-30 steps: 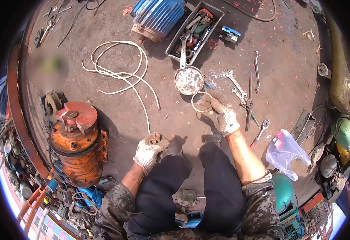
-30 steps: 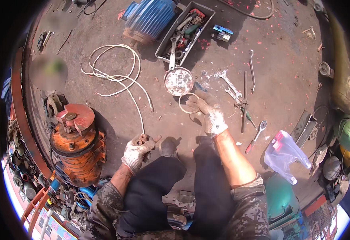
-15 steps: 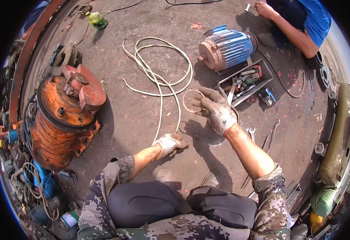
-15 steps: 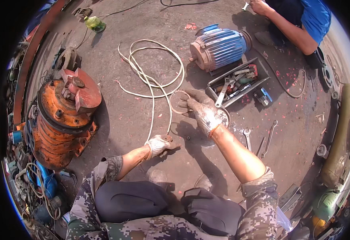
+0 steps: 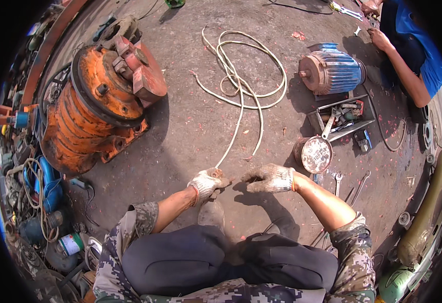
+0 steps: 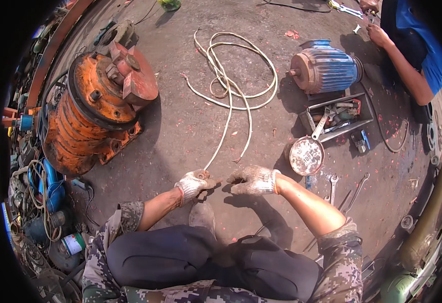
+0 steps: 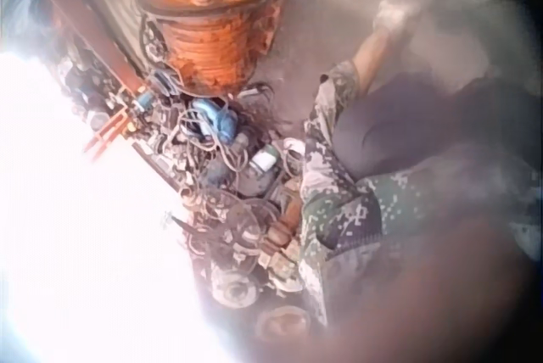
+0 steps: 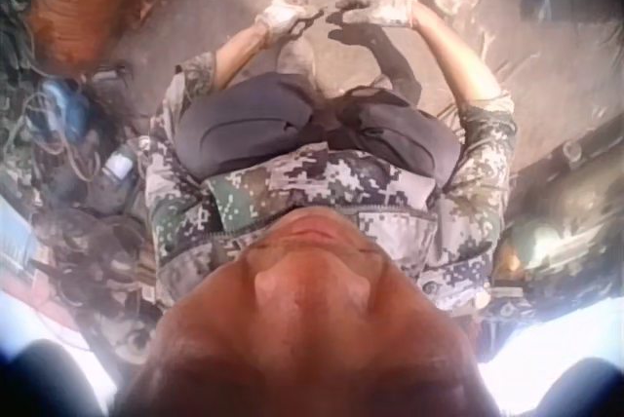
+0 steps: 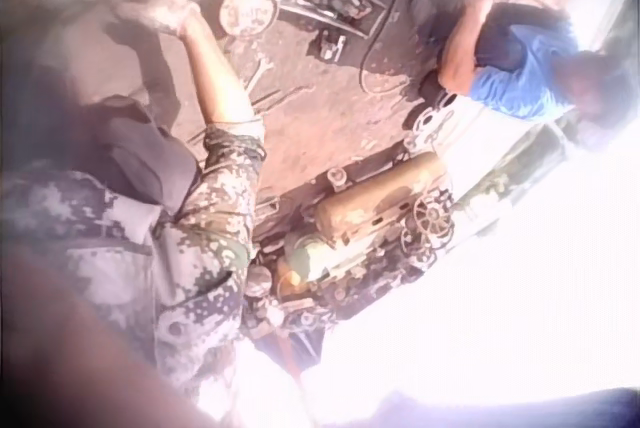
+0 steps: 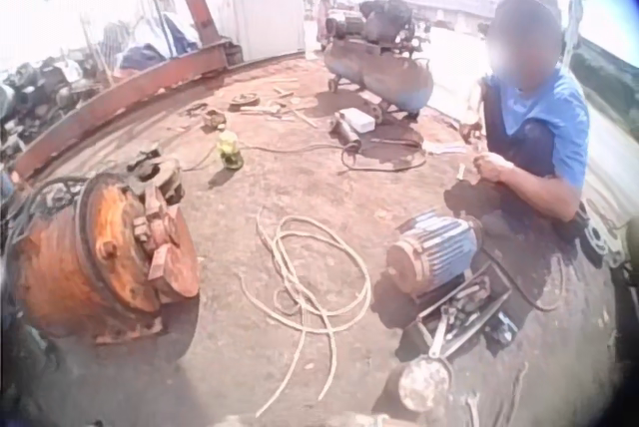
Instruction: The person sits on the ground and handles small metal components, applying lubricant from a bottle to a threaded shaft. They then use a power impact wrench to tighten bolts on a metal assembly.
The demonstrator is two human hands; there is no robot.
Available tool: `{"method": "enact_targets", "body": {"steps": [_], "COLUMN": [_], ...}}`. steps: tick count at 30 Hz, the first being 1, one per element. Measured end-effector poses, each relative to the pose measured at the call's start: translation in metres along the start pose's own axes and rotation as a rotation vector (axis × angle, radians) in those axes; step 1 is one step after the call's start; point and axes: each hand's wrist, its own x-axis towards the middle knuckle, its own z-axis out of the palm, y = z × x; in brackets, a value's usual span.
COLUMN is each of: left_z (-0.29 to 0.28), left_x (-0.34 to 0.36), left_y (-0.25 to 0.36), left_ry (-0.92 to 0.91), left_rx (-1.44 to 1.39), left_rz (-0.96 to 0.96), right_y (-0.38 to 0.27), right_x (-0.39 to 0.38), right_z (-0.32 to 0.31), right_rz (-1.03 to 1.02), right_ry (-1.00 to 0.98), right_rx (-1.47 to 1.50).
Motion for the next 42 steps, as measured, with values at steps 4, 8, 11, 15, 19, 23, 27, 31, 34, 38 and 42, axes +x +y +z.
{"method": "enact_targets", "body": {"steps": [4,8,11,15,19,23,27,31,34,38,42], "left_z": [0.027,0.048,0.069,0.061,0.048,0.042,0.043,0.011,0.003,-0.001,0.02], "left_x": [0.014,0.019,0.015,0.019,0.024,0.005,0.024,0.045,0.062,0.04,0.027], "left_y": [0.013,0.021,0.032,0.035,0.027,0.03,0.012,-0.024,-0.035,-0.012,0.038], "left_ry": [-0.047,-0.13,-0.144,-0.081,-0.117,-0.093,-0.122,0.031,0.012,0.069,-0.045], "left_rx": [0.144,0.236,0.249,0.086,0.073,0.135,0.263,0.909,0.979,1.238,1.374], "left_rz": [0.015,0.016,0.014,-0.03,0.011,-0.037,-0.024,0.467,0.721,0.665,0.655], "right_y": [-0.022,0.033,0.106,0.133,0.125,0.108,0.111,0.102,0.111,0.125,0.093], "right_x": [-0.09,-0.156,-0.186,-0.17,-0.148,-0.135,-0.144,-0.123,-0.133,-0.141,-0.183], "right_z": [-0.04,-0.071,-0.077,-0.088,-0.099,-0.119,-0.142,-0.146,-0.137,-0.128,-0.133], "right_rz": [0.145,0.251,0.412,0.418,0.442,0.574,0.657,0.622,0.558,0.426,0.251], "right_ry": [0.191,0.994,1.454,1.354,0.961,0.734,0.578,0.535,0.703,0.811,1.136], "right_rx": [0.096,0.255,-0.068,-0.69,-0.922,-0.883,-0.896,-0.855,-0.948,-0.95,-0.665]}}
